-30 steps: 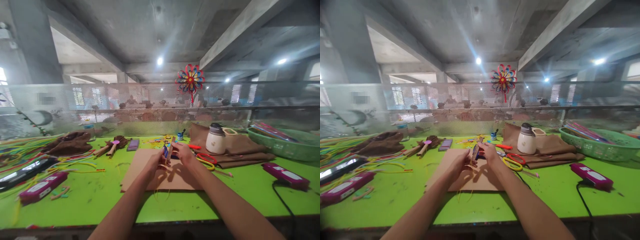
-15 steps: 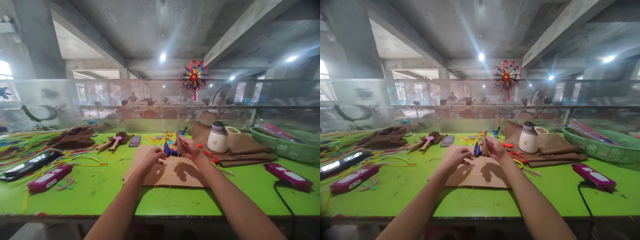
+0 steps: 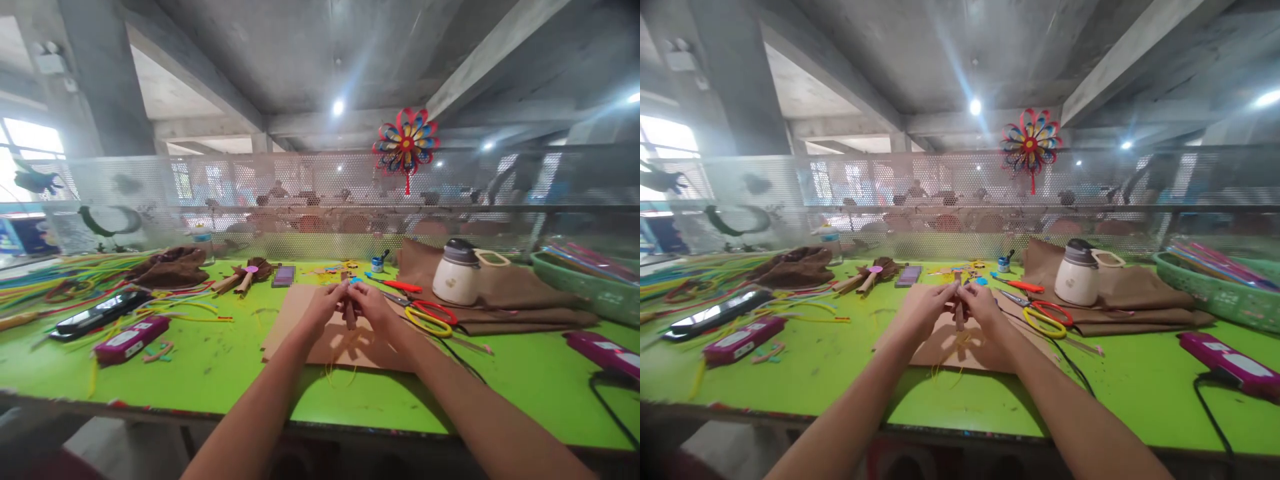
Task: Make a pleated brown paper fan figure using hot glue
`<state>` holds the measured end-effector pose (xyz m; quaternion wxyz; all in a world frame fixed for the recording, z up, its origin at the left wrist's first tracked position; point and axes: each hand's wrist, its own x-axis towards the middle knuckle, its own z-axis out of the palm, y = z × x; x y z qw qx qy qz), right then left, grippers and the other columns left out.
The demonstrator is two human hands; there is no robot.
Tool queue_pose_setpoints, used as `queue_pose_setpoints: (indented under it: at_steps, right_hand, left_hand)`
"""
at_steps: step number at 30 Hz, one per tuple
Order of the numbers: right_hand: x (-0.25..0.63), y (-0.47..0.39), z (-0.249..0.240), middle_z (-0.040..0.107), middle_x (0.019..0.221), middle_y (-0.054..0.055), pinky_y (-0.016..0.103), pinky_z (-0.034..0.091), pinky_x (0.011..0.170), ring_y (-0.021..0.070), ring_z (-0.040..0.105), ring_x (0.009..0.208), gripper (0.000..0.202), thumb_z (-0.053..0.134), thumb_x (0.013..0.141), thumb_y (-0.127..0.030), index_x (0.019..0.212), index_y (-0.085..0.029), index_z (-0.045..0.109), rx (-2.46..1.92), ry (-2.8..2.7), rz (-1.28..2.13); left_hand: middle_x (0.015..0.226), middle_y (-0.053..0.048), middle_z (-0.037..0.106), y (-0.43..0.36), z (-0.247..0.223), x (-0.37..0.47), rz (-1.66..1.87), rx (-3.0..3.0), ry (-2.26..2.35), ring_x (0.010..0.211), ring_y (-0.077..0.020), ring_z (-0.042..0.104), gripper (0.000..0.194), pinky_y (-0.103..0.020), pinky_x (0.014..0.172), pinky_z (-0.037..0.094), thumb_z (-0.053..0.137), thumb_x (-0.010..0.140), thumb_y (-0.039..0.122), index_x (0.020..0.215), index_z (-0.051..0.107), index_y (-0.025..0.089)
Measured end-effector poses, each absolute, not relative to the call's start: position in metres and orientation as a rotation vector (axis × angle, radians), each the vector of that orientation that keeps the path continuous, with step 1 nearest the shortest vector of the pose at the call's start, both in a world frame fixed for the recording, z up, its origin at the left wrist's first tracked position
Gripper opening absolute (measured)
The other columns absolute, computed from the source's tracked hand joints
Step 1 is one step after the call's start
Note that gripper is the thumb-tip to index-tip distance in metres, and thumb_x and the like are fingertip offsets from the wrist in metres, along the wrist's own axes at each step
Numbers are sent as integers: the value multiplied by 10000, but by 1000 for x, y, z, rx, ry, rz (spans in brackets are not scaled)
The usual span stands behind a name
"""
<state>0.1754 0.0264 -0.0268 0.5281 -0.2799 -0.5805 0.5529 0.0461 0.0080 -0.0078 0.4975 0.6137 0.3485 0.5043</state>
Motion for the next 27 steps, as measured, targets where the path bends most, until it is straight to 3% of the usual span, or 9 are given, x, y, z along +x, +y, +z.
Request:
queue_pose_setpoints:
  at_steps: [4,8,15,18,23,27]
  right_hand:
    - [168,26,-32,538,481,-46,199,378,381,94,510,395,297,663,688,-421,672,-160,522,-792,-1380,1260]
    - [169,24,-32,625,592,10,234,458,475,124,590,500,229,630,743,-367,762,-150,560,-773,-1352,1488]
    - [167,6,-25,667,689,82,236,472,547,138,626,581,211,558,826,-343,839,-133,550,-667,-1467,1813]
    - [167,5,-25,649,634,63,202,433,495,103,574,504,200,550,832,-332,859,-134,545,-696,-1465,1901]
    - [168,7,-27,582,550,7,161,263,376,38,389,379,254,605,785,-380,826,-136,548,-758,-1560,1790]
    - [168,5,-27,556,568,-12,173,271,390,42,398,405,347,636,746,-439,896,-132,573,-878,-1733,1502]
  left_hand:
    - [615,-55,626,8,-11,47,1179,1274,773,536,-146,585,242,-299,620,466,620,749,350,737,631,109]
    - [644,-84,649,17,-14,41,1327,1046,802,554,-131,593,125,-263,609,471,594,764,183,684,615,90]
    - [693,-110,670,29,-12,26,1534,878,779,621,-183,653,132,-307,620,510,518,829,207,760,566,104]
    - [714,-102,669,30,-10,23,1600,811,771,656,-188,668,96,-311,640,518,505,840,193,786,524,115]
    - [675,-74,650,28,-7,23,1657,782,785,626,-180,668,90,-290,608,520,508,843,193,787,474,130]
    - [689,-61,646,27,-8,23,1675,782,809,607,-176,664,96,-280,574,516,518,836,213,810,454,146]
